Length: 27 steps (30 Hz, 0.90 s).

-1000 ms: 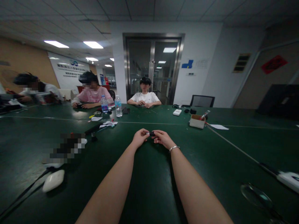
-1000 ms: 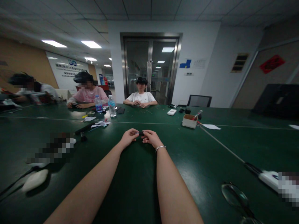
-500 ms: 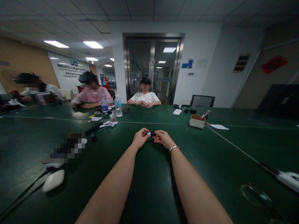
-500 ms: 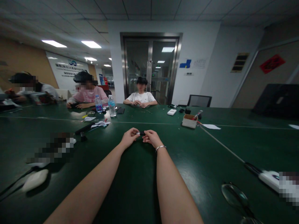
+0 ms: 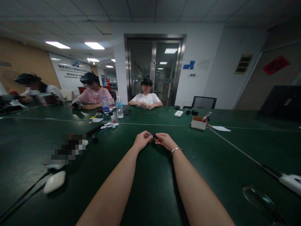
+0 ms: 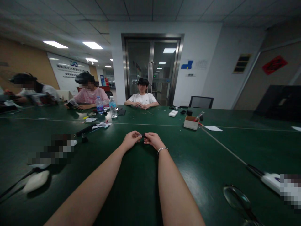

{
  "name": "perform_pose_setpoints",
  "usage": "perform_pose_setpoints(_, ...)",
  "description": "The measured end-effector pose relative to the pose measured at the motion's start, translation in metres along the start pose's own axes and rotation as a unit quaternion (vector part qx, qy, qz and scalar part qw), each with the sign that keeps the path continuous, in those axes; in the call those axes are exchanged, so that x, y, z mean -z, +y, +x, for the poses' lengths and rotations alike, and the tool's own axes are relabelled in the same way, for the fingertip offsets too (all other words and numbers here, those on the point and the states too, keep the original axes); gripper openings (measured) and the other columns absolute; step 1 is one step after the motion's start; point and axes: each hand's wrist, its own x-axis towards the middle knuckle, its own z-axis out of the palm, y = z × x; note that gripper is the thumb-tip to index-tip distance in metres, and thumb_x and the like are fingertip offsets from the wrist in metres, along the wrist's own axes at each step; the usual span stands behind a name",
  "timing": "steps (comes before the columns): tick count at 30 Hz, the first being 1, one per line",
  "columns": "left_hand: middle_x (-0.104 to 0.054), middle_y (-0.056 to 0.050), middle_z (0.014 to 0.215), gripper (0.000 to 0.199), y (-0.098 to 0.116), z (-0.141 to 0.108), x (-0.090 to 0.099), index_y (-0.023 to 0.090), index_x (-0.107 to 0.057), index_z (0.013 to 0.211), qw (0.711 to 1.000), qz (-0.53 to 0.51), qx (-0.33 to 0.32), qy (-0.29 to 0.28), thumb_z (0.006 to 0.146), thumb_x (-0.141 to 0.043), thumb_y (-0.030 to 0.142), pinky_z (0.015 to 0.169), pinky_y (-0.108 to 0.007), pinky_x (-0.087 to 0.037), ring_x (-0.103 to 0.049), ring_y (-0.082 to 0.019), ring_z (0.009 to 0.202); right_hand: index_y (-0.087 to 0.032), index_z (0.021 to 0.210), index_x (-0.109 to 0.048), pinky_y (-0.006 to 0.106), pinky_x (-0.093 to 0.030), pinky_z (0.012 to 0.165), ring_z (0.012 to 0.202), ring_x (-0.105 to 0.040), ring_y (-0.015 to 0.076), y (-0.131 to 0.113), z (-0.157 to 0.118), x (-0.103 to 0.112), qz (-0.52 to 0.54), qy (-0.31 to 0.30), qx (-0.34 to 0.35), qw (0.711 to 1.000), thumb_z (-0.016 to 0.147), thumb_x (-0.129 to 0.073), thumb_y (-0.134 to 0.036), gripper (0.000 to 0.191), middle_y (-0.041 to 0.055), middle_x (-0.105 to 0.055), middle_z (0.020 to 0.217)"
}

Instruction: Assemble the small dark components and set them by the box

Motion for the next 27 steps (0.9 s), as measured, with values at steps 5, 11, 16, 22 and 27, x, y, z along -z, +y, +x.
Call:
perform_pose_setpoints(5,-0.065,-0.002,0.065,0.026,-0.001,0.002,0.001,0.017,-0.061,0.083,0.999,0.002,0.051,-0.015,0.075,-0.060,0.042,0.059,-0.024,-0.045,-0.061,-0.013,0.058,-0.011,0.078,-0.063,0.020,-0.055,0.053,0.052,-0.059,0.0082,0.000,0.000,0.001,-0.006,-0.005,-0.001,1.000,0.077,-0.068,-0.020,0.011,0.0041,-0.064,0.068)
perform_pose_setpoints(11,-0.061,-0.001,0.056,0.038,0.002,0.002,0.002,0.015,-0.061,0.075,0.997,0.024,0.059,-0.034,0.078,-0.051,0.052,0.054,-0.023,-0.042,-0.055,-0.012,0.050,-0.011,0.080,-0.064,0.019,-0.055,0.054,0.054,-0.059,0.0074,-0.002,-0.003,0.000,-0.008,-0.018,0.004,1.000,0.076,-0.068,-0.020,0.010,0.0046,-0.065,0.073)
perform_pose_setpoints(16,-0.057,0.000,0.051,0.048,0.005,0.001,0.003,0.016,-0.058,0.066,0.995,0.069,0.063,-0.035,0.081,-0.040,0.059,0.051,-0.023,-0.037,-0.051,-0.012,0.046,-0.011,0.082,-0.064,0.020,-0.055,0.053,0.054,-0.059,0.0075,-0.002,-0.003,0.000,-0.013,-0.022,0.002,1.000,0.077,-0.068,-0.020,0.011,0.0052,-0.065,0.075)
perform_pose_setpoints(22,-0.054,0.000,0.049,0.055,0.009,0.002,0.005,0.018,-0.055,0.059,0.988,0.137,0.065,-0.029,0.083,-0.031,0.061,0.051,-0.025,-0.030,-0.049,-0.014,0.048,-0.011,0.082,-0.064,0.019,-0.054,0.053,0.055,-0.059,0.0076,-0.001,-0.001,0.001,-0.026,-0.030,-0.001,0.999,0.078,-0.066,-0.020,0.010,0.0052,-0.065,0.076)
perform_pose_setpoints(27,-0.052,-0.001,0.048,0.057,0.010,0.003,0.005,0.019,-0.054,0.058,0.986,0.142,0.081,-0.033,0.084,-0.027,0.062,0.052,-0.026,-0.029,-0.049,-0.016,0.048,-0.011,0.080,-0.063,0.019,-0.054,0.056,0.056,-0.059,0.0071,-0.002,-0.003,0.000,-0.034,-0.041,0.003,0.999,0.078,-0.066,-0.020,0.010,0.0048,-0.065,0.079)
